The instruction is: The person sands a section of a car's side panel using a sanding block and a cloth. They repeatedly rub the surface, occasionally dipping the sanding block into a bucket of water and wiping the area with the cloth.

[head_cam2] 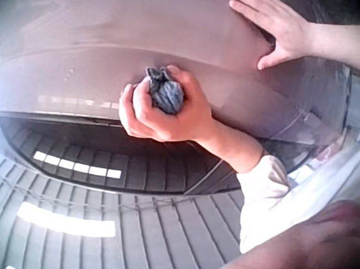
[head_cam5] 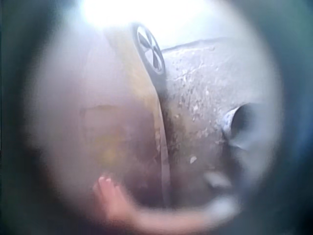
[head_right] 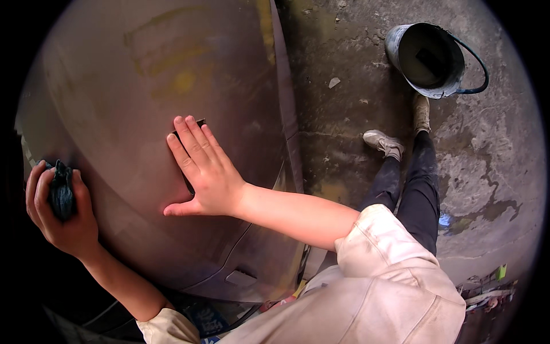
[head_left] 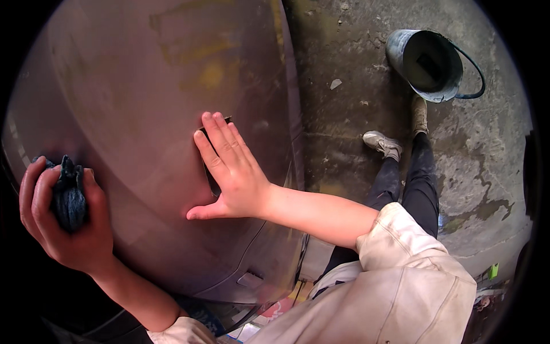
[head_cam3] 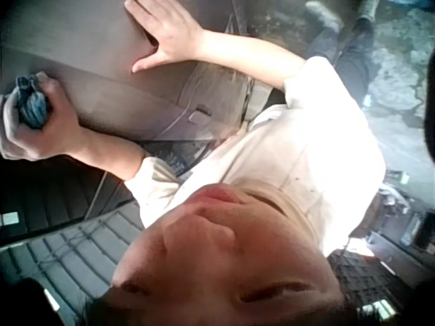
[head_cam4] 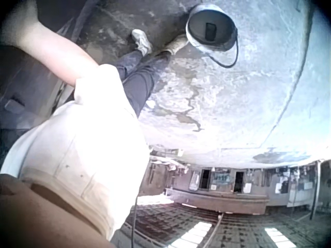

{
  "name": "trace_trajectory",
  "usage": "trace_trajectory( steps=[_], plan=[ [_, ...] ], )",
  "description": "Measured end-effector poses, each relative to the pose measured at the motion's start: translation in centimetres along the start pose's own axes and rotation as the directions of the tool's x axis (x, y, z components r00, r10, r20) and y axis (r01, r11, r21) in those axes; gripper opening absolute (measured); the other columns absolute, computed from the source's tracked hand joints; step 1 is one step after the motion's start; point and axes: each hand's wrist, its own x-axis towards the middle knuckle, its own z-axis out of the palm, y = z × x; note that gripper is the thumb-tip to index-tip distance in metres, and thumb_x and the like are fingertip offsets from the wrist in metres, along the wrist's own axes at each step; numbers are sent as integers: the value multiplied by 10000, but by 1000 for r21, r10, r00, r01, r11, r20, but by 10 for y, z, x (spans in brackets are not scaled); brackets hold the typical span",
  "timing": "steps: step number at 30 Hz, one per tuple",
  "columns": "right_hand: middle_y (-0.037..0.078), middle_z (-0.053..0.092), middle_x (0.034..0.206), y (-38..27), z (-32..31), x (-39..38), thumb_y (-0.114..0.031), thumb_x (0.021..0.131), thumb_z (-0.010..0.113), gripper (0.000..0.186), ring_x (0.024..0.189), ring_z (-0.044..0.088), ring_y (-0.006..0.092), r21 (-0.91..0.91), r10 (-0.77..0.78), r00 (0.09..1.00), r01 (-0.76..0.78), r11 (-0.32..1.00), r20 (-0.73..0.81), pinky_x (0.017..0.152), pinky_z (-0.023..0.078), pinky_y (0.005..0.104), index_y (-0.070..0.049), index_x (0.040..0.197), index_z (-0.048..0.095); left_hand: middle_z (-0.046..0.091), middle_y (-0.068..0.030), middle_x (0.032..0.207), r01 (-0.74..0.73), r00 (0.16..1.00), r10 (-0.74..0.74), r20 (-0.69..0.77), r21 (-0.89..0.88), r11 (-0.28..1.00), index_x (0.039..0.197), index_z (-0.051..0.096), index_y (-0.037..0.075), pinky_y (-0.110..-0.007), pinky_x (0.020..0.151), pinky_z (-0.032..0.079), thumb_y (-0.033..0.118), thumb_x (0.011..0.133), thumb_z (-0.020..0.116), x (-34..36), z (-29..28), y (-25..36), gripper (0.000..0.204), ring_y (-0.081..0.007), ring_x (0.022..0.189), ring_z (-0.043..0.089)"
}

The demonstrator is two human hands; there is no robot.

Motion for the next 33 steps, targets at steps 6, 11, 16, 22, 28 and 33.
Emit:
trace_trajectory(
  steps=[6,11,16,22,28,33],
  plan=[
    [305,150,1677,0,15,-12,-735,838,657,1186,1574,124,446,65,-7,1000,8,998,-24,1270,120,542,47,1609,210,670,-159,1206,-1,1000,1,13,6,1000,1102,671,32,-429,975,548,42,749,843,0,-11,2,393,-338,1139,645],
    [308,110,1682,37,-16,111,-740,805,695,1243,1576,88,453,-58,-27,991,19,998,-133,1262,120,564,50,1611,172,680,-154,1163,8,1000,-9,-13,-64,998,1080,668,53,-441,982,532,33,725,832,10,0,10,392,-352,1133,644],
    [295,102,1689,15,-8,59,-709,783,745,1258,1582,54,448,58,-20,1000,21,998,-18,1253,126,585,33,1619,169,675,-129,1156,68,998,-68,-2,-44,997,1034,665,90,-457,975,526,27,669,825,8,-5,15,404,-364,1116,638],
    [297,96,1690,23,-16,111,-768,742,741,1314,1579,83,452,-28,-78,994,76,997,-71,1243,137,598,21,1626,172,668,-128,1144,94,996,-94,-6,-65,993,1028,654,97,-468,958,548,16,659,791,11,-3,15,402,-383,1112,629],
    [322,196,1658,23,-27,109,-719,738,782,1249,1551,199,468,-51,-115,992,113,992,-48,1221,249,590,55,1582,284,665,-129,1176,114,993,-111,40,-81,990,1047,663,97,-484,976,550,55,676,825,7,-9,14,407,-390,1131,625],
    [291,174,1676,31,-29,97,-738,719,783,1296,1557,179,467,-51,-133,991,133,990,3,1215,250,602,35,1606,239,668,-137,1185,123,992,-120,42,-86,989,1064,650,90,-490,990,555,47,709,830,9,-6,14,401,-393,1146,626]
  ],
)
